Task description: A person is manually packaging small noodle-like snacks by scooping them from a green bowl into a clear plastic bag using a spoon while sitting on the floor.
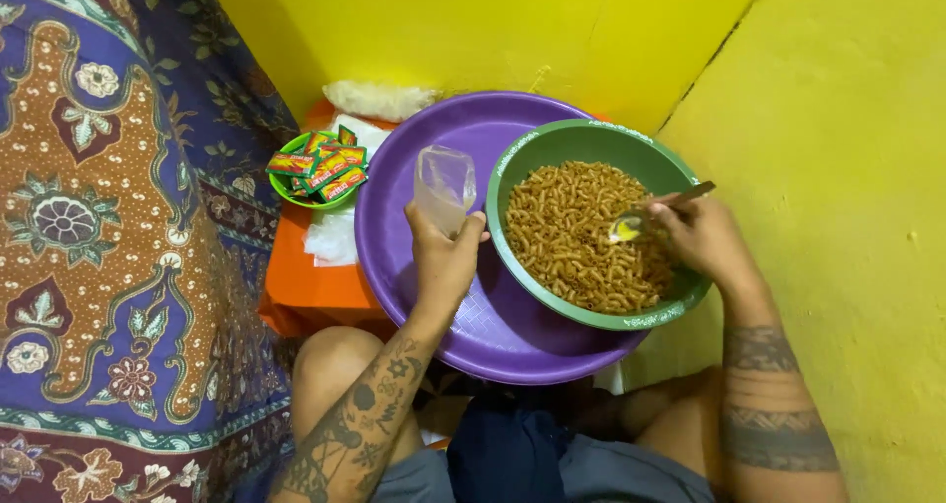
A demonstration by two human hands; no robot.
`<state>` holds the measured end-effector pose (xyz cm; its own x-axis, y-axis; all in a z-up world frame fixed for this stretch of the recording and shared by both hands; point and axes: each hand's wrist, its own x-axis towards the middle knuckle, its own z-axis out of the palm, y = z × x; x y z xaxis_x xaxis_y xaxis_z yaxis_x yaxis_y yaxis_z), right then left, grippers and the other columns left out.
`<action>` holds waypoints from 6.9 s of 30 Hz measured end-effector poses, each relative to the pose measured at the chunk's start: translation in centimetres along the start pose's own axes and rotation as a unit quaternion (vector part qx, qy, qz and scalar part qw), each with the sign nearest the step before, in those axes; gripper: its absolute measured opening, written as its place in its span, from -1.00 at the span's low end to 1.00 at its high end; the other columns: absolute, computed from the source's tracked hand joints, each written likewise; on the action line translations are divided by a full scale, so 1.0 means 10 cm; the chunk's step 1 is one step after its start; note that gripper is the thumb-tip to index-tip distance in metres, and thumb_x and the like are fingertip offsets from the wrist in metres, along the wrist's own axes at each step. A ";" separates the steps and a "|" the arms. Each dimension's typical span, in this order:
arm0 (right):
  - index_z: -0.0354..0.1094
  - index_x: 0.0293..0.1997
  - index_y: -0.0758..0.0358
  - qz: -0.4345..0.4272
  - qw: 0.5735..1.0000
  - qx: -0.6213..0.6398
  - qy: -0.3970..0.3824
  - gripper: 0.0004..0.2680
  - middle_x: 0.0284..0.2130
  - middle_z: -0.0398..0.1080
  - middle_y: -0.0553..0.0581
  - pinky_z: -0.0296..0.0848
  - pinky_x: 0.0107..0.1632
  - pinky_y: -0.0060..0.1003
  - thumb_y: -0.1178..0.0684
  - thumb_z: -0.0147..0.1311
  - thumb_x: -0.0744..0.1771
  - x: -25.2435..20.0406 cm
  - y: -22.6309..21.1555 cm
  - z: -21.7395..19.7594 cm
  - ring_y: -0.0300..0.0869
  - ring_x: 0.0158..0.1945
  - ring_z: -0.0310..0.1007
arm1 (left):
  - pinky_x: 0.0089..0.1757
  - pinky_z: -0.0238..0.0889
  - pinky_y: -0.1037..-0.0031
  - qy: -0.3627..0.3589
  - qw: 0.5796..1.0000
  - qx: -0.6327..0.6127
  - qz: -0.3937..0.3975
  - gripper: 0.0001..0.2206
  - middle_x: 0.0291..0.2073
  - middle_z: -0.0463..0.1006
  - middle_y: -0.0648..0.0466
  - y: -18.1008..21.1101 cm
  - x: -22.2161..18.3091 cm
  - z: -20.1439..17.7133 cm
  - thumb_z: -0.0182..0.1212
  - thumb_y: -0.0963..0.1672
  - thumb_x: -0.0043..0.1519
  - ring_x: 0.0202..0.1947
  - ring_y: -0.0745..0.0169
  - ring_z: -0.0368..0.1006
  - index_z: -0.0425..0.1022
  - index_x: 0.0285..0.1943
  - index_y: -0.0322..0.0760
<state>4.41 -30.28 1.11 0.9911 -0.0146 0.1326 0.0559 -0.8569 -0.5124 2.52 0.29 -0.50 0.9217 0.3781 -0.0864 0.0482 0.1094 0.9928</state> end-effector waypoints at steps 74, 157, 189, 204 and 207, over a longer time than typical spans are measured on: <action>0.59 -0.04 0.26 -0.229 0.934 0.268 -0.062 -0.85 -0.12 0.57 0.30 0.48 0.07 0.09 0.15 0.08 0.38 -0.45 -0.74 0.21 0.15 0.00 0.58 | -0.28 0.44 0.16 -0.231 0.940 0.210 0.136 -0.66 -0.44 0.66 -0.16 0.05 -0.46 0.05 0.35 -0.13 -0.11 -0.29 -0.25 0.63 0.56 -0.12 -0.22; 0.56 -0.21 0.28 -0.274 0.932 0.228 -0.069 -0.94 -0.30 0.56 0.27 0.51 -0.09 0.05 0.17 0.23 0.31 -0.71 -1.21 0.30 0.17 -0.18 0.61 | -0.02 0.37 -0.09 -0.263 0.921 0.219 0.187 -0.52 -0.12 0.57 -0.37 0.00 -0.51 -0.59 0.35 -0.19 0.00 -0.02 -0.55 0.50 0.42 0.15 -0.22; 0.49 -0.27 0.37 -0.310 0.911 0.269 -0.042 -0.97 -0.26 0.56 0.33 0.49 0.00 0.10 0.26 0.25 0.30 -0.42 -1.19 0.58 0.23 -0.13 0.59 | 0.01 0.38 -0.07 -0.300 0.912 0.220 0.171 -0.54 -0.10 0.60 -0.27 -0.06 -0.32 -0.54 0.33 -0.15 0.01 0.03 -0.44 0.50 0.42 0.15 -0.10; 0.56 -0.27 0.28 -0.275 0.922 0.271 -0.020 -0.94 -0.31 0.56 0.18 0.53 -0.02 -0.05 0.17 0.19 0.35 -1.04 -1.19 0.47 0.08 -0.19 0.61 | 0.01 0.35 -0.08 -0.291 0.894 0.274 0.204 -0.47 -0.08 0.56 -0.28 0.30 -0.78 -0.67 0.32 -0.20 -0.02 0.02 -0.51 0.48 0.36 0.20 -0.15; 0.55 -0.26 0.23 -0.304 0.918 0.253 0.002 -0.95 -0.34 0.55 0.16 0.53 -0.05 -0.06 0.19 0.18 0.35 -0.98 -1.22 0.37 0.12 -0.20 0.61 | 0.02 0.34 -0.09 -0.287 0.909 0.228 0.200 -0.46 -0.07 0.56 -0.28 0.24 -0.69 -0.57 0.35 -0.20 -0.06 0.05 -0.53 0.47 0.39 0.17 -0.12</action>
<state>-5.52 -17.75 2.90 0.7572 0.3852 0.5275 0.6494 -0.3574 -0.6712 -5.95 3.13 2.00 0.9434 -0.2521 0.2154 -0.3002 -0.3734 0.8778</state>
